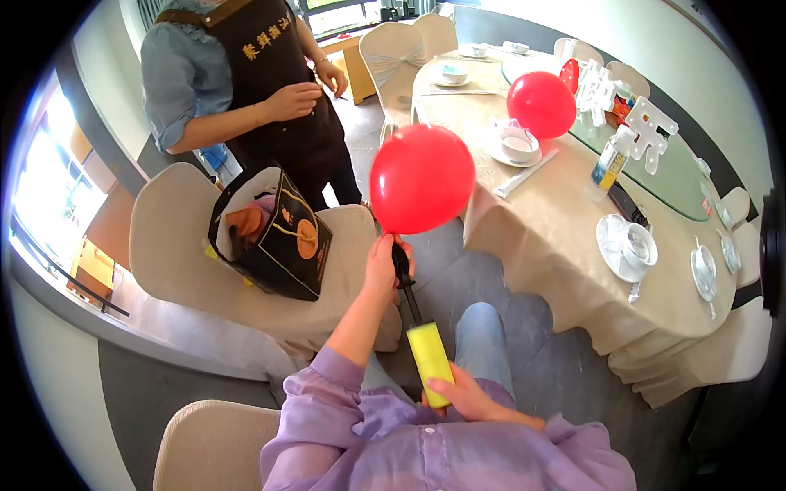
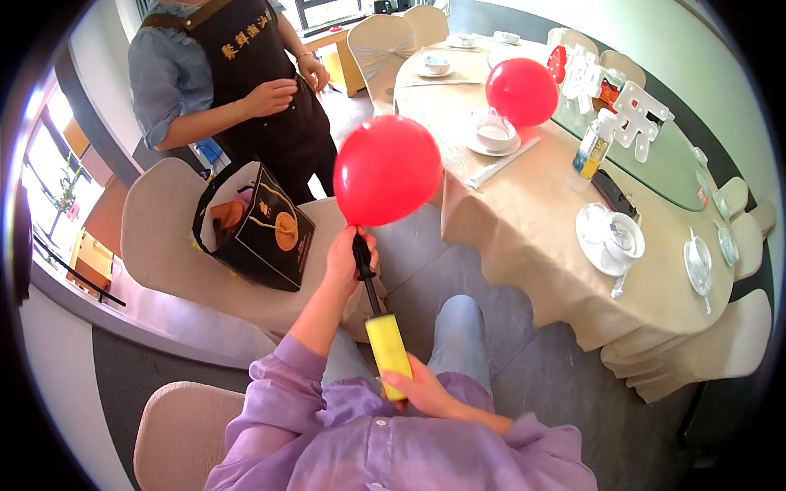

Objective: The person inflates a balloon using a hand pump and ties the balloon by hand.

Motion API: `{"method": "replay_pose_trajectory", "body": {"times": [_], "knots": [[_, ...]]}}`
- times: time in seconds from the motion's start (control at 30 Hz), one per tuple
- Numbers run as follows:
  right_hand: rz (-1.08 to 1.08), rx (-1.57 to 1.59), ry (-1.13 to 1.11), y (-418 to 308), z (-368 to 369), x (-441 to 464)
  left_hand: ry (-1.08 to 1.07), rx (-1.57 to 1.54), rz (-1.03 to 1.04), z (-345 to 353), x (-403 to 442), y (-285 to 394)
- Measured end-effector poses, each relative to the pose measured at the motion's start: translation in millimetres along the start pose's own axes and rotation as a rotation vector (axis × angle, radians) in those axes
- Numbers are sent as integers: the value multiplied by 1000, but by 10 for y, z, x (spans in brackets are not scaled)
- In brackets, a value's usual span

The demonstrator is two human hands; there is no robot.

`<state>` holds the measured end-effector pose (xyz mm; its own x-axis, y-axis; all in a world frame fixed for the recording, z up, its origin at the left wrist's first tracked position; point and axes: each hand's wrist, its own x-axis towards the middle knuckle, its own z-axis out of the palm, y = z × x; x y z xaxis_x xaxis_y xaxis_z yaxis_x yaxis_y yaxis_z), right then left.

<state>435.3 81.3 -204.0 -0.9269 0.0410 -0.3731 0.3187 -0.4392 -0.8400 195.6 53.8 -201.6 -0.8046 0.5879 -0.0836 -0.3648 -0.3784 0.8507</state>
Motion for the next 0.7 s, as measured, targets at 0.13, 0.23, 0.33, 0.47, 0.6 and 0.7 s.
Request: {"method": "replay_pose_trajectory", "body": {"times": [0.13, 0.23, 0.33, 0.47, 0.6, 0.7], "knots": [[7, -4, 20, 139, -15, -121, 26, -79, -11, -97, 44, -175], [7, 22, -7, 101, -67, 149, -26, -17, -53, 11, -85, -307], [-3, 73, 35, 40, -74, 333, -13, -42, -69, 43, -172, -325], [7, 10, -25, 72, -107, 381, -32, 5, -44, 24, -180, -274], [87, -63, -82, -26, -171, 398, -49, 30, -24, 31, -164, -282], [-203, -36, 72, -30, -472, 760, -41, 60, 9, 43, -181, -245]]}}
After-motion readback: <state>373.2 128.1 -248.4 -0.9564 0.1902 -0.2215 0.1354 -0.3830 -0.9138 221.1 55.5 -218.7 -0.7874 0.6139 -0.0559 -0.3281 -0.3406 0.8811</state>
